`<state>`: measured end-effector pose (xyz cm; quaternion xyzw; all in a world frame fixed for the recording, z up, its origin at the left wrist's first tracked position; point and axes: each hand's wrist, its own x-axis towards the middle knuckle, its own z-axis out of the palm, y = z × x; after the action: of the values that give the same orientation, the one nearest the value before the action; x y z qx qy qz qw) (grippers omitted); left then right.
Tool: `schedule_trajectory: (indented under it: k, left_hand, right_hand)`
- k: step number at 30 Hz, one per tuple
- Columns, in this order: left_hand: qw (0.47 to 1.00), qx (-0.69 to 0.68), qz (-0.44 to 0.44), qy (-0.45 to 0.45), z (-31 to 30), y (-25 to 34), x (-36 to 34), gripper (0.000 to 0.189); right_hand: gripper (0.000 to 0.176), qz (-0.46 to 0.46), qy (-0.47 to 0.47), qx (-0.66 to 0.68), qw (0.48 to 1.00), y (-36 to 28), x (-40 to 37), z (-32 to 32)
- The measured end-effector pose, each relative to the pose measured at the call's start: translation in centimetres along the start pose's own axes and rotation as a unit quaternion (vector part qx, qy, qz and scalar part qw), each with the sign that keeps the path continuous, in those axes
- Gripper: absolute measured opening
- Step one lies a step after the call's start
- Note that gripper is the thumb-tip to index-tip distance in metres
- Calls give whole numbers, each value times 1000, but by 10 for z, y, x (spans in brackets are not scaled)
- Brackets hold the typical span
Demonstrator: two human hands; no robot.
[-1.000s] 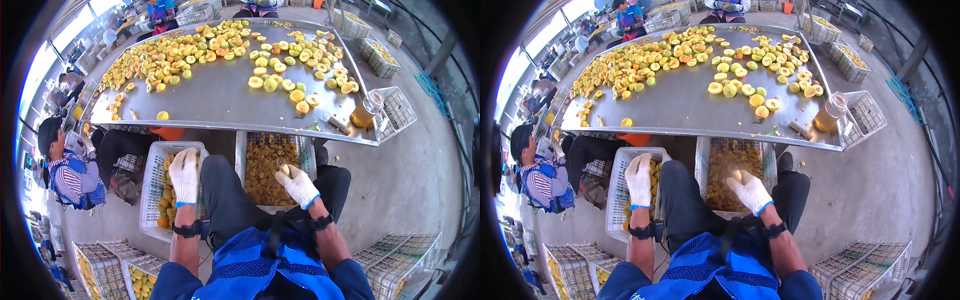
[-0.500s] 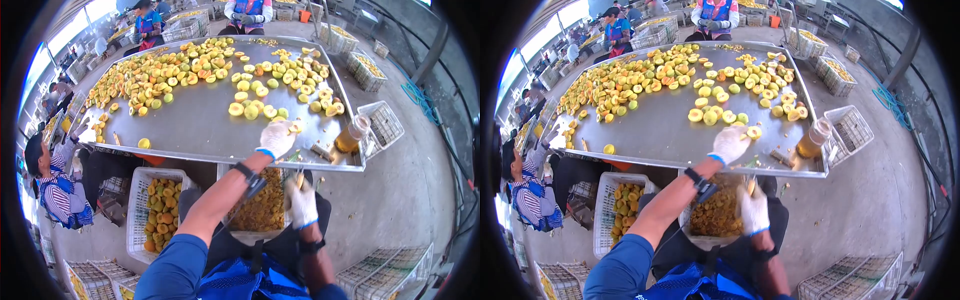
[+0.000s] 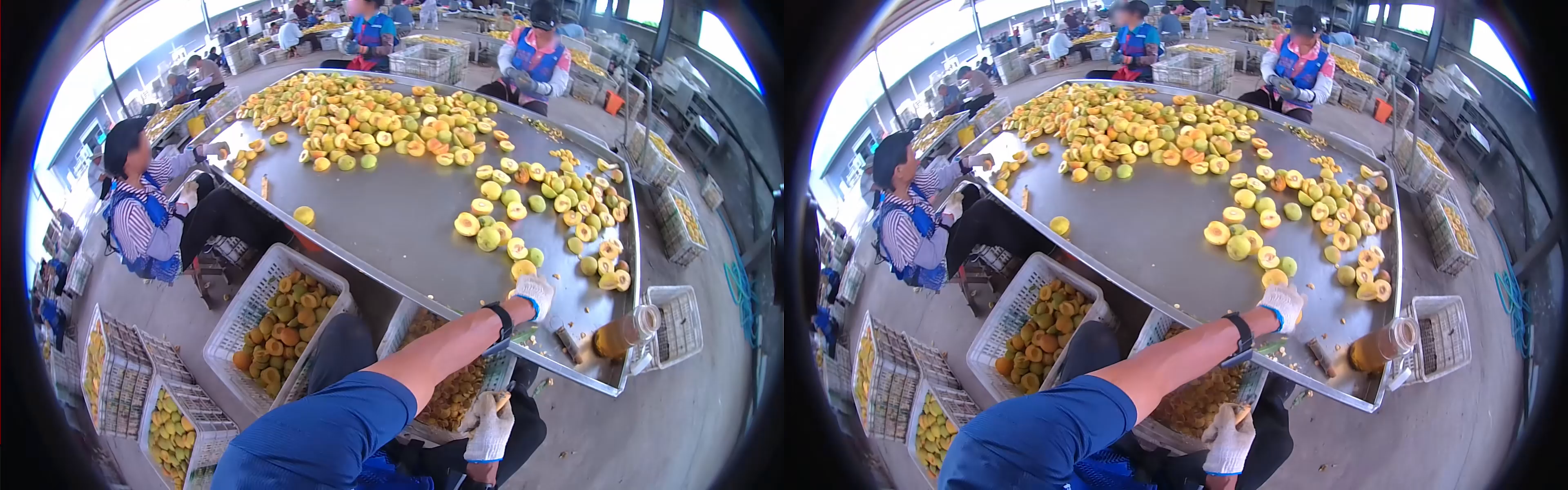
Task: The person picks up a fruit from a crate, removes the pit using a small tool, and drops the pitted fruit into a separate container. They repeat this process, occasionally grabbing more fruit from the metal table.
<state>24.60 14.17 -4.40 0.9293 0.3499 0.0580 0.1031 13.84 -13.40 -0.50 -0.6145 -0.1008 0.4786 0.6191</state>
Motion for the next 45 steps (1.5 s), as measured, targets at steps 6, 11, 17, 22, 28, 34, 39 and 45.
schedule_trajectory:
  k: [6, 11, 17, 22, 28, 34, 39, 45]
  left_hand:
    - [995, -47, 3, -89, -35, -45, -64, 58]
    - [974, -102, -175, 98, -39, -101, -104, 57]
    - [754, -622, -166, 126, -114, -115, -192, 35]
    - [311, -944, -104, 32, -129, -74, -278, 26]
    - [314, -947, -62, 35, -109, -46, -320, 41]
    - [396, -915, -49, 54, -100, -32, -324, 41]
    - [359, -926, -97, 64, -107, -12, -324, 28]
    - [426, -885, -116, 146, -100, -1, -324, 31]
  right_hand:
    - [11, -26, -24, 9, 999, 16, -16, -7]
    - [14, -58, -47, -25, 997, 12, -36, 1]
    - [15, -58, -111, -58, 990, -4, -65, 19]
    - [17, -149, -127, -193, 961, -18, -72, 42]
    - [19, -273, -98, -334, 897, -29, -69, 56]
    - [20, -252, -79, -362, 894, -29, -75, 55]
    - [36, -230, -76, -349, 905, -23, -76, 52]
    - [50, -278, -85, -326, 900, -7, -73, 54]
